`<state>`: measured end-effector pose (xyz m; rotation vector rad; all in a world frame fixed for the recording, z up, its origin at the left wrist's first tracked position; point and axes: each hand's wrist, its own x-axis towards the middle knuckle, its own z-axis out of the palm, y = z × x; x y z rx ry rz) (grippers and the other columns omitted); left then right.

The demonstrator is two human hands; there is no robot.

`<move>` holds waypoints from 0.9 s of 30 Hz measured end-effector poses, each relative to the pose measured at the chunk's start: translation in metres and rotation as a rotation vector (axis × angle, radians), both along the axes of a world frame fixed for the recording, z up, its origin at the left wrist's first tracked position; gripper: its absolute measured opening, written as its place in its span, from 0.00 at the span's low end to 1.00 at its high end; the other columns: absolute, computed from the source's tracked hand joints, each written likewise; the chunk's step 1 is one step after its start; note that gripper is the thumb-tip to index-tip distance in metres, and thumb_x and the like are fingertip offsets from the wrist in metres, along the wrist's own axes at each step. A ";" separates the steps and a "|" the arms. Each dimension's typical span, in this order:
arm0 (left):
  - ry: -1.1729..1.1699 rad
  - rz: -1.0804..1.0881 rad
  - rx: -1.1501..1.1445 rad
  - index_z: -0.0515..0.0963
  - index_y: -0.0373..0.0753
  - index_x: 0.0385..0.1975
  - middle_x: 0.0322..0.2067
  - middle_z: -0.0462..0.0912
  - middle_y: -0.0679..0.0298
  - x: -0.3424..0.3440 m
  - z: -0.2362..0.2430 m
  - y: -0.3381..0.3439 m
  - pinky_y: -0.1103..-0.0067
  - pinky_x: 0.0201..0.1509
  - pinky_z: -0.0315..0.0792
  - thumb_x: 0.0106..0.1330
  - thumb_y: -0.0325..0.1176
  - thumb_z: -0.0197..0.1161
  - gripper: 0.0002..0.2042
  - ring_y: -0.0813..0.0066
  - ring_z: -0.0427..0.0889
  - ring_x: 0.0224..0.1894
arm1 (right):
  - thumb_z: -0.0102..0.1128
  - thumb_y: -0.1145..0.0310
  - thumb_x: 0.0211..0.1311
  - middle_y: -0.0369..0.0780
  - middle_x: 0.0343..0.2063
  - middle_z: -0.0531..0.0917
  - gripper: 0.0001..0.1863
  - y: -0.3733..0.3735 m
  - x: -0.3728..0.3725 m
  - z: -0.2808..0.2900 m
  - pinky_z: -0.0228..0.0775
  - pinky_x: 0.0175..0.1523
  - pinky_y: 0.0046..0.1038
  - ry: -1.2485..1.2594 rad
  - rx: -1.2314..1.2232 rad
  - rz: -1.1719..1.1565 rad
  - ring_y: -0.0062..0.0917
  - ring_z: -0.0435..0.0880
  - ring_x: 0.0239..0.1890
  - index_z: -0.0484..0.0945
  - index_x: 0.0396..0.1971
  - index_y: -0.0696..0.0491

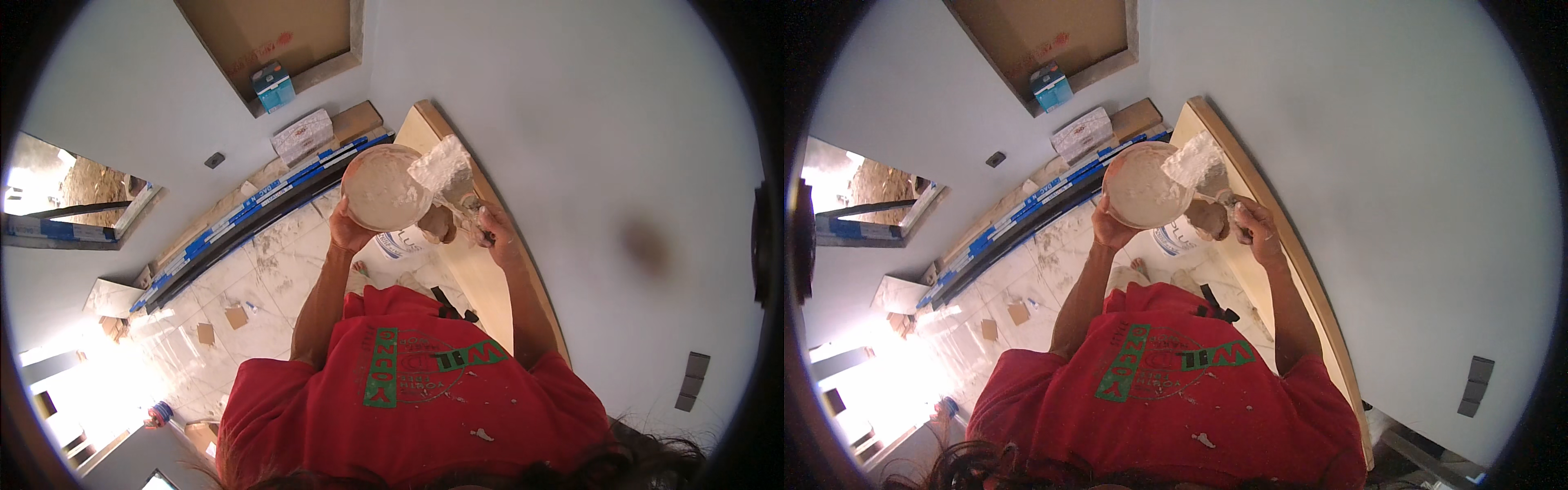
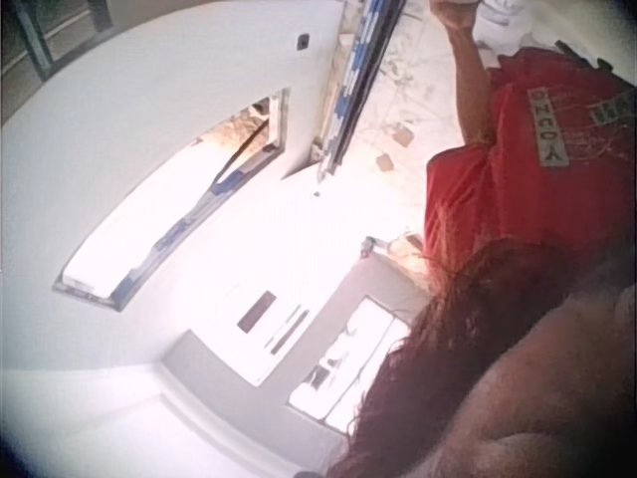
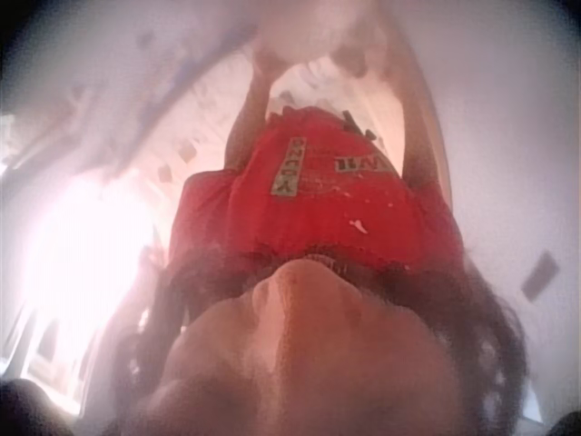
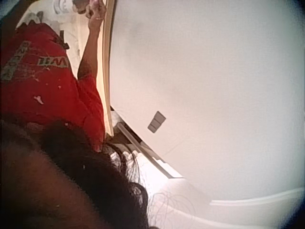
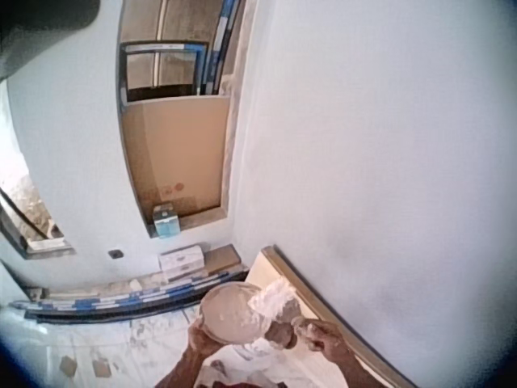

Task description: The person scoops plaster powder from a bag into a small container using a spatula, mixes it by hand with a spatula, and then applies a portion of the mixture to a gap in a concrete wall structure.

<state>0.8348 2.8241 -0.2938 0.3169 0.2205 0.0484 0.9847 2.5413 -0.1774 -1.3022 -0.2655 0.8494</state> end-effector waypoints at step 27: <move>0.256 0.311 0.100 0.54 0.45 0.72 0.69 0.59 0.55 -0.057 -0.021 0.030 0.49 0.69 0.60 0.67 0.56 0.56 0.38 0.52 0.61 0.69 | 0.59 0.53 0.64 0.45 0.41 0.85 0.22 -0.012 0.057 -0.197 0.75 0.51 0.39 -0.838 -1.165 0.441 0.40 0.83 0.42 0.82 0.50 0.51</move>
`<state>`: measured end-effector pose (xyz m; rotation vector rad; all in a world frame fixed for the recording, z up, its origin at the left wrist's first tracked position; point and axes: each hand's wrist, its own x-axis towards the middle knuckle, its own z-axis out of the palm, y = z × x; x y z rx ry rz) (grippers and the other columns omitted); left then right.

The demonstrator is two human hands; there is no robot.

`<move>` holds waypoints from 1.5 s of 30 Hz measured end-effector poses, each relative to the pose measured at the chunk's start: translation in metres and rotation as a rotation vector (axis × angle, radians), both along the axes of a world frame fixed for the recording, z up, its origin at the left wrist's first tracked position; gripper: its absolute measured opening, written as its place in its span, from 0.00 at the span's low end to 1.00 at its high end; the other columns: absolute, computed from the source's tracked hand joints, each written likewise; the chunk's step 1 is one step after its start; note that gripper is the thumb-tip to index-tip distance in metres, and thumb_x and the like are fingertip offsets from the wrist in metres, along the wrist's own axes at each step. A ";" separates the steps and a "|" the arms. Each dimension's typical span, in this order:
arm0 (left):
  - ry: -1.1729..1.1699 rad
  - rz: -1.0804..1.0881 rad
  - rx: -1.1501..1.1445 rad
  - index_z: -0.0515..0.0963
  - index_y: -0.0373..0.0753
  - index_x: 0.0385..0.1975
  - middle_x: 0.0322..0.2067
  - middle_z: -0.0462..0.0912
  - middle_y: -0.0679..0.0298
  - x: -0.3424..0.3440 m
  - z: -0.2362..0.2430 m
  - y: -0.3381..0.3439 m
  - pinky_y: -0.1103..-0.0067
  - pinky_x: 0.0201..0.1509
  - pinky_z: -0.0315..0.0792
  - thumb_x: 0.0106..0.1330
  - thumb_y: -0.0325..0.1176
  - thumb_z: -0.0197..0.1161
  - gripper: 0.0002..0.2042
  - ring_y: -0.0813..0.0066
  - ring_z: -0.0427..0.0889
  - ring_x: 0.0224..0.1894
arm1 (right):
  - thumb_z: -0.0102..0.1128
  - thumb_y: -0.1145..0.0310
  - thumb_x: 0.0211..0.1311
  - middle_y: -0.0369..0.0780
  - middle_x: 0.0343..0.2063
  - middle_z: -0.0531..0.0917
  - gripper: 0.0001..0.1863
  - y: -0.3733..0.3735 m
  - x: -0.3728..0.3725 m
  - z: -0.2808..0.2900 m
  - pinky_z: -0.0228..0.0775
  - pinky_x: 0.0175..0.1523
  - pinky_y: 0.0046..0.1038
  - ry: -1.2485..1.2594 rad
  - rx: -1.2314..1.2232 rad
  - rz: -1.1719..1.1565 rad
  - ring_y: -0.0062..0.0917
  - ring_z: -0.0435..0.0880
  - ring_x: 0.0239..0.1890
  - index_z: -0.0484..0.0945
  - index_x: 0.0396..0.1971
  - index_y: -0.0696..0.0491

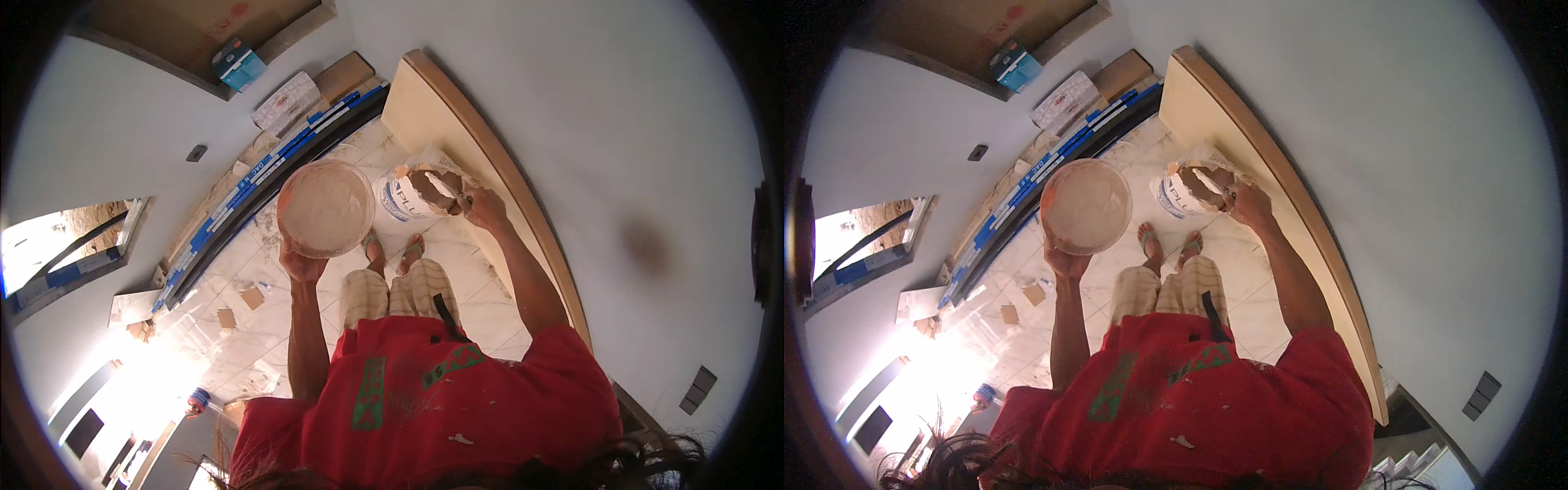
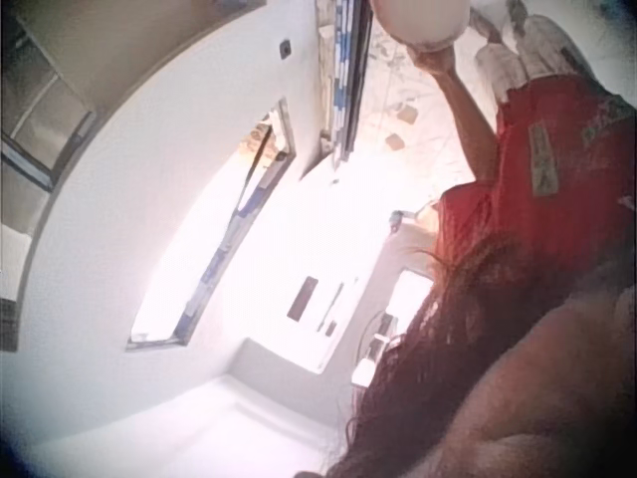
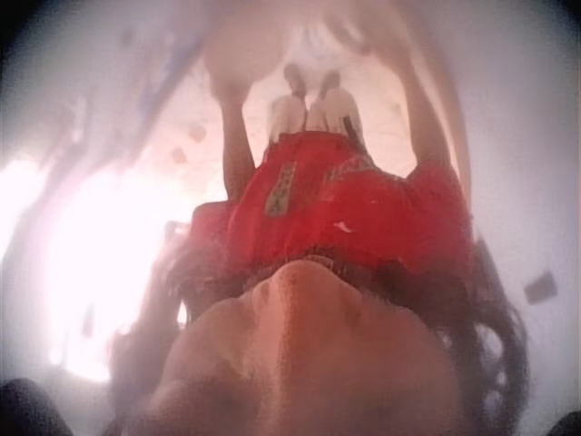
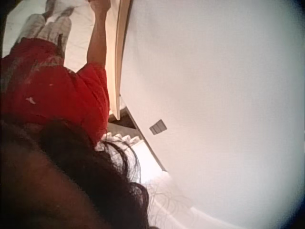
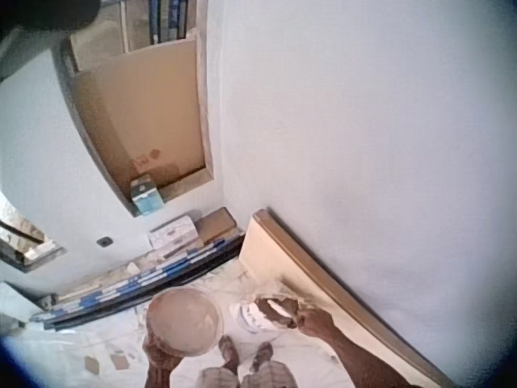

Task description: The person scoops plaster powder from a bag into a small container using a spatula, mixes it by hand with a spatula, and then applies a portion of the mixture to a gap in a concrete wall structure.

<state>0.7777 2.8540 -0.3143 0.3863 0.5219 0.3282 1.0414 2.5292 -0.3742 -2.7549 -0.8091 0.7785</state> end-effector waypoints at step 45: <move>0.000 0.031 -0.069 0.54 0.44 0.71 0.68 0.61 0.57 -0.008 -0.100 -0.027 0.51 0.70 0.59 0.67 0.54 0.56 0.36 0.53 0.61 0.69 | 0.56 0.65 0.68 0.31 0.23 0.73 0.04 0.029 0.011 -0.238 0.62 0.22 0.23 1.214 0.346 -1.122 0.18 0.70 0.20 0.76 0.34 0.48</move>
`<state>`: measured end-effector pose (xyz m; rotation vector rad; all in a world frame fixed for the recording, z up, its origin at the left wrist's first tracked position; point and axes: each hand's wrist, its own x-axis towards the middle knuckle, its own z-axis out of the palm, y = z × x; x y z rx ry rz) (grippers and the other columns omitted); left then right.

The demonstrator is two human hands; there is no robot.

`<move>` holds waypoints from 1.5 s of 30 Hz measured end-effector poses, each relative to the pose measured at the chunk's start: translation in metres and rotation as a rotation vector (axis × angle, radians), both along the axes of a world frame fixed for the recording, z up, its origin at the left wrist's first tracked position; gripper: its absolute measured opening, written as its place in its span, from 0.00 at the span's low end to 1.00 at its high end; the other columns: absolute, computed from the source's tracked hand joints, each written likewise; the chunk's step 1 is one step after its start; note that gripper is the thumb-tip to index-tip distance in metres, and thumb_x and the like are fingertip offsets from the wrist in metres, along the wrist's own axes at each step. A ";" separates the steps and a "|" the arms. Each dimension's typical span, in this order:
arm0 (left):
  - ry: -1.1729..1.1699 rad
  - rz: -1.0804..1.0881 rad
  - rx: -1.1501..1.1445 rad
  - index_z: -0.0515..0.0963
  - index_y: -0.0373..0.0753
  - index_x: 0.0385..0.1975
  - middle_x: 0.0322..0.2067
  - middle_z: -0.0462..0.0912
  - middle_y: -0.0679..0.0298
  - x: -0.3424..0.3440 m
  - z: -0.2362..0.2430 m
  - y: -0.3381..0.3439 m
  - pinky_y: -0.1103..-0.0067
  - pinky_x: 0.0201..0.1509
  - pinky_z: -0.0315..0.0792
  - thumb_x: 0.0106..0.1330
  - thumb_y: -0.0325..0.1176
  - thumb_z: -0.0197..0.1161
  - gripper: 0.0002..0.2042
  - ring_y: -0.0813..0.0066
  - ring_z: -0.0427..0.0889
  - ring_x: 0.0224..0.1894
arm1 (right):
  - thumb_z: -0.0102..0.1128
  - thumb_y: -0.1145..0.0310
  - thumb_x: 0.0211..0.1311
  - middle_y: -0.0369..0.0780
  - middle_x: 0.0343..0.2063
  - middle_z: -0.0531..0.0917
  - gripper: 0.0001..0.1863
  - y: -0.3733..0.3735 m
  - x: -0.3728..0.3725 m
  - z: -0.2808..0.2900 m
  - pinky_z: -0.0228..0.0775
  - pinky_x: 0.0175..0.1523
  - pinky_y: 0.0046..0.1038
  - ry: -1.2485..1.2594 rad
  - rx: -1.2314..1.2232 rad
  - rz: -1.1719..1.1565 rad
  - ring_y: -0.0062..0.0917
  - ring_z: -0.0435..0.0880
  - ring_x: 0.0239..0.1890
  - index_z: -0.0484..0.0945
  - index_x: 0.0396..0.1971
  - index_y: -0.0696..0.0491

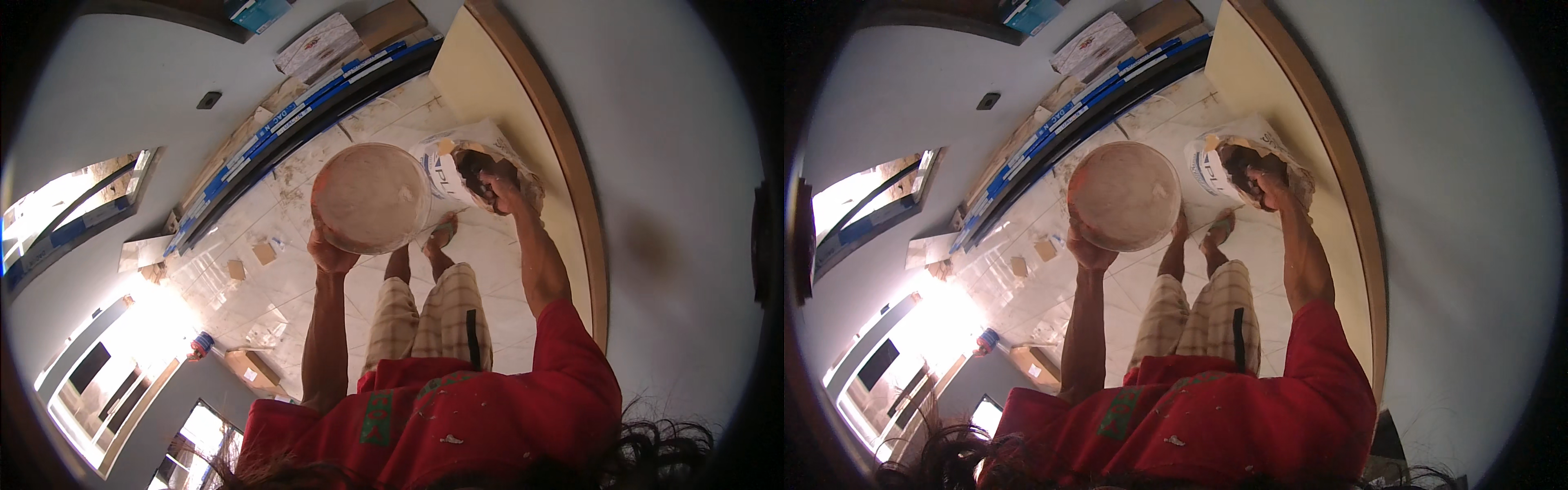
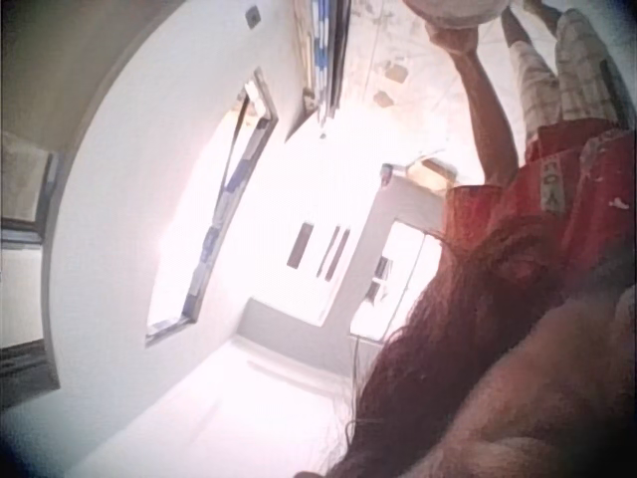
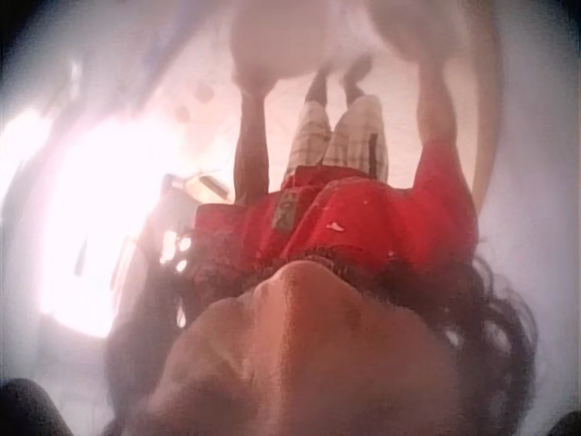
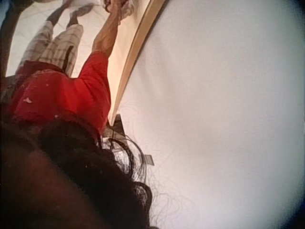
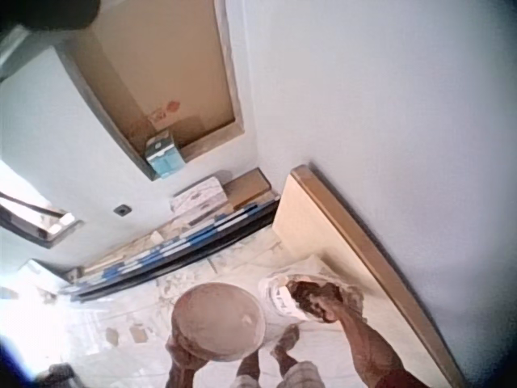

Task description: The person scoops plaster powder from a bag into a small container using a spatula, mixes it by hand with a spatula, and then applies a portion of the mixture to a gap in a concrete wall structure.

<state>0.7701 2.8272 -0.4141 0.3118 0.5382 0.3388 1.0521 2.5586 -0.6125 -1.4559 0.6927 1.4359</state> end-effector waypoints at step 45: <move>-0.069 -0.125 0.020 0.58 0.45 0.70 0.66 0.65 0.55 0.023 -0.023 -0.044 0.51 0.66 0.63 0.55 0.55 0.66 0.43 0.53 0.65 0.67 | 0.55 0.63 0.72 0.28 0.20 0.65 0.17 -0.111 -0.033 0.310 0.49 0.22 0.17 -0.159 0.420 -0.087 0.11 0.59 0.18 0.71 0.57 0.49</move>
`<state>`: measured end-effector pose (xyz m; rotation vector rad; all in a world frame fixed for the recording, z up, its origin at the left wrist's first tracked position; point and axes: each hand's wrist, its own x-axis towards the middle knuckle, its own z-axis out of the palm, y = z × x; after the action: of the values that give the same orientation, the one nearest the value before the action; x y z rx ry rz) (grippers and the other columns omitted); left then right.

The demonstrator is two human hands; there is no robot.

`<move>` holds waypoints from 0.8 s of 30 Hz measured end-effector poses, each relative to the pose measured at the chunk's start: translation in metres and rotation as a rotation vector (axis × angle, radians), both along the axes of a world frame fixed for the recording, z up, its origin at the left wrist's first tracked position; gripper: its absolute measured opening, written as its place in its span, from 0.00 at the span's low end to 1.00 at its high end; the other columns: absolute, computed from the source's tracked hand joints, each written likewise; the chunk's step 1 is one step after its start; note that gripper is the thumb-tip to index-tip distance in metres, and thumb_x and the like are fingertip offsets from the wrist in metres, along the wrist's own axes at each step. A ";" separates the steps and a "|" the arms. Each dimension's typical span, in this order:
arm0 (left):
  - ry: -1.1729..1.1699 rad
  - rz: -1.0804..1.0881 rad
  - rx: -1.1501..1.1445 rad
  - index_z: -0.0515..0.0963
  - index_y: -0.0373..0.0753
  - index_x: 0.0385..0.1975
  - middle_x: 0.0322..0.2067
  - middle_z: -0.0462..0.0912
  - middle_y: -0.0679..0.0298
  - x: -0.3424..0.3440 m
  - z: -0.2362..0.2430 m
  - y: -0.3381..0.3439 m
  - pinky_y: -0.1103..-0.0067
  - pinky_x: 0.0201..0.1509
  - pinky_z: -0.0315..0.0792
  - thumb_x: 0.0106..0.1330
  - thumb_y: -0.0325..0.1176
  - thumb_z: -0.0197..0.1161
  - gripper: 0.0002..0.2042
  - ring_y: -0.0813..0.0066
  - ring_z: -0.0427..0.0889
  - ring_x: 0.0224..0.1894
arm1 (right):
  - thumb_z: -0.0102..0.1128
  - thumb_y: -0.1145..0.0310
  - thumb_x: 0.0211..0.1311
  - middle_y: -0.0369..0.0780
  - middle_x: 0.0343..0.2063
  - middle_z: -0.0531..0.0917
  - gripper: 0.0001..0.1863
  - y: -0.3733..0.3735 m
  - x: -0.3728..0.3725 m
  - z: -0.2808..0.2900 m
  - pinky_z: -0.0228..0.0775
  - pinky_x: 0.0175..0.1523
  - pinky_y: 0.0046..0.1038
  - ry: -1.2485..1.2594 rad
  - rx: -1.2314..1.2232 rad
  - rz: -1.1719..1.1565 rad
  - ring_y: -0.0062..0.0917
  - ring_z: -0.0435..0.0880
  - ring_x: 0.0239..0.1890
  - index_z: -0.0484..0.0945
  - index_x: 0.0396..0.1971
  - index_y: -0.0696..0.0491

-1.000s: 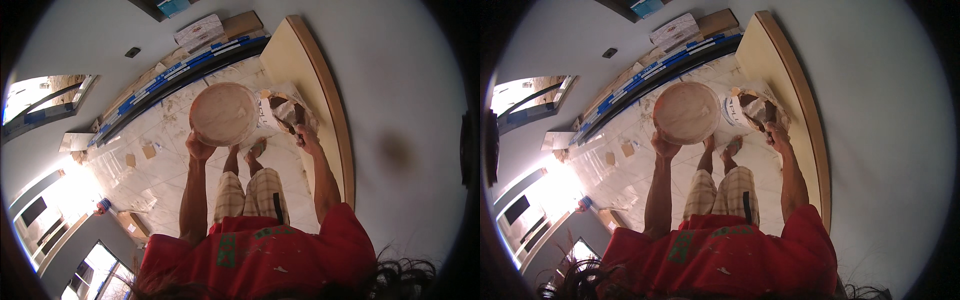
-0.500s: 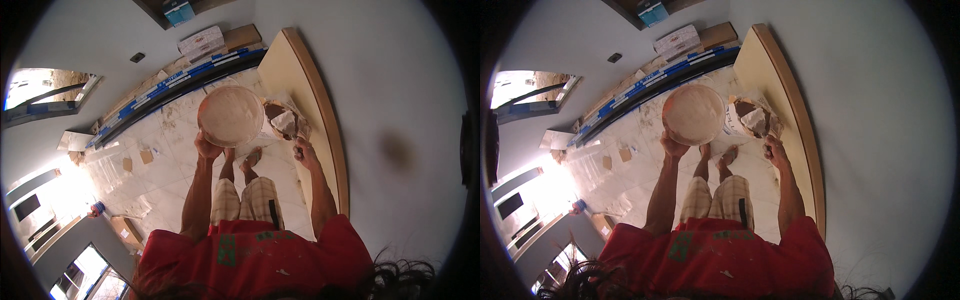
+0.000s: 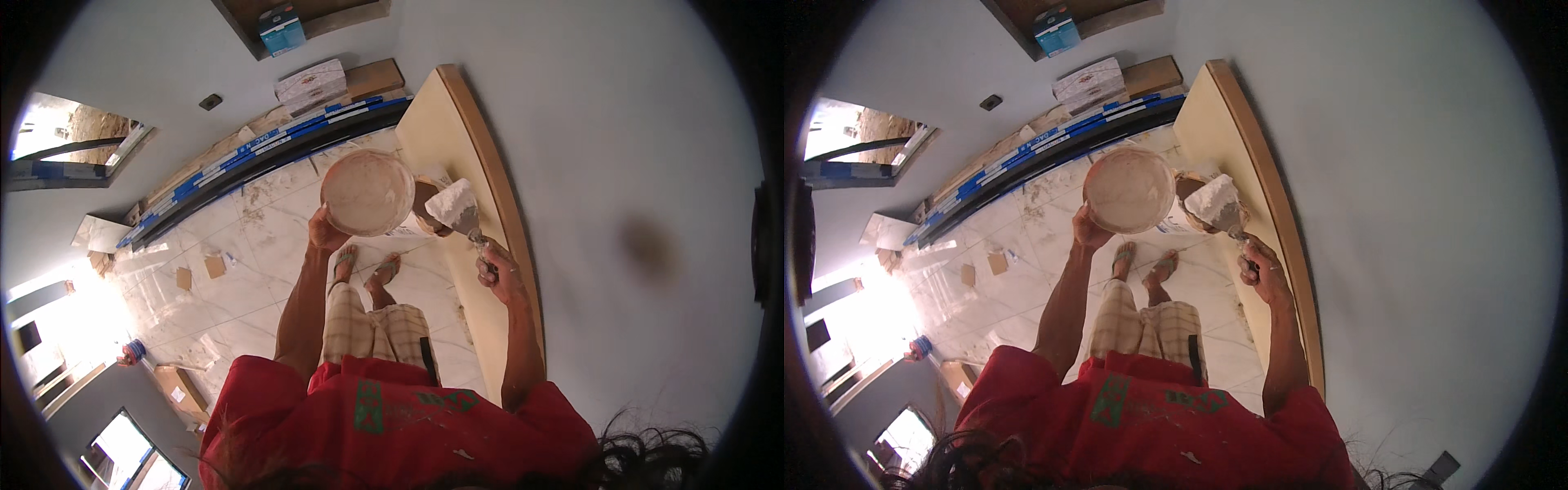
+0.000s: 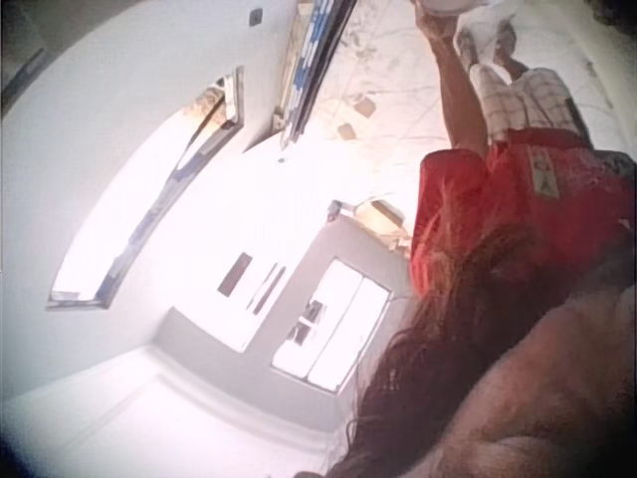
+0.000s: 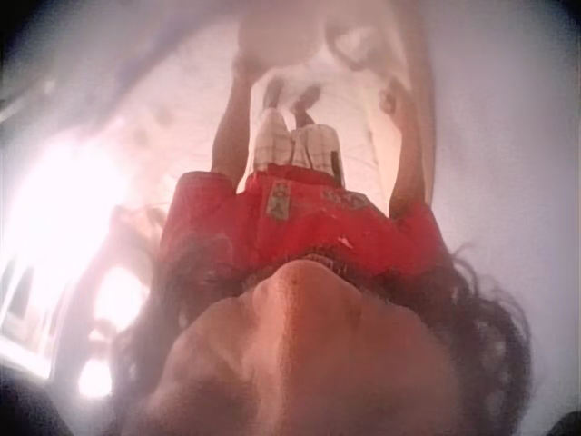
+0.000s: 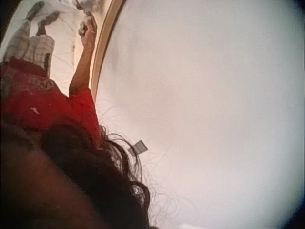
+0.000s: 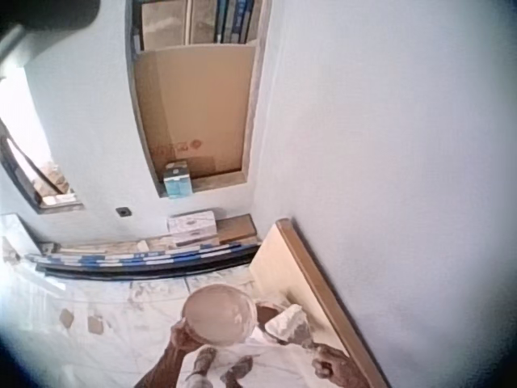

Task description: The person scoops plaster powder from a bag into a small container using a spatula, mixes it by hand with a spatula, and then applies a portion of the mixture to a gap in a concrete wall structure.

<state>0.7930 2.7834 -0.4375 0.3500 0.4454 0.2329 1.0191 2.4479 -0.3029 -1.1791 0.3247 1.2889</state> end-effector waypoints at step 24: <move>-0.207 -0.221 -0.109 0.52 0.45 0.72 0.69 0.59 0.54 0.023 0.107 0.018 0.45 0.68 0.56 0.58 0.57 0.65 0.45 0.50 0.60 0.70 | 0.57 0.60 0.70 0.52 0.50 0.83 0.23 0.076 -0.086 0.110 0.74 0.53 0.28 -1.160 -0.277 0.327 0.28 0.83 0.49 0.75 0.57 0.61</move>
<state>0.8162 2.8017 -0.3306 0.2631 0.2121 0.0282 0.9330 2.5240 -0.1924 -2.0618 -0.5797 0.6395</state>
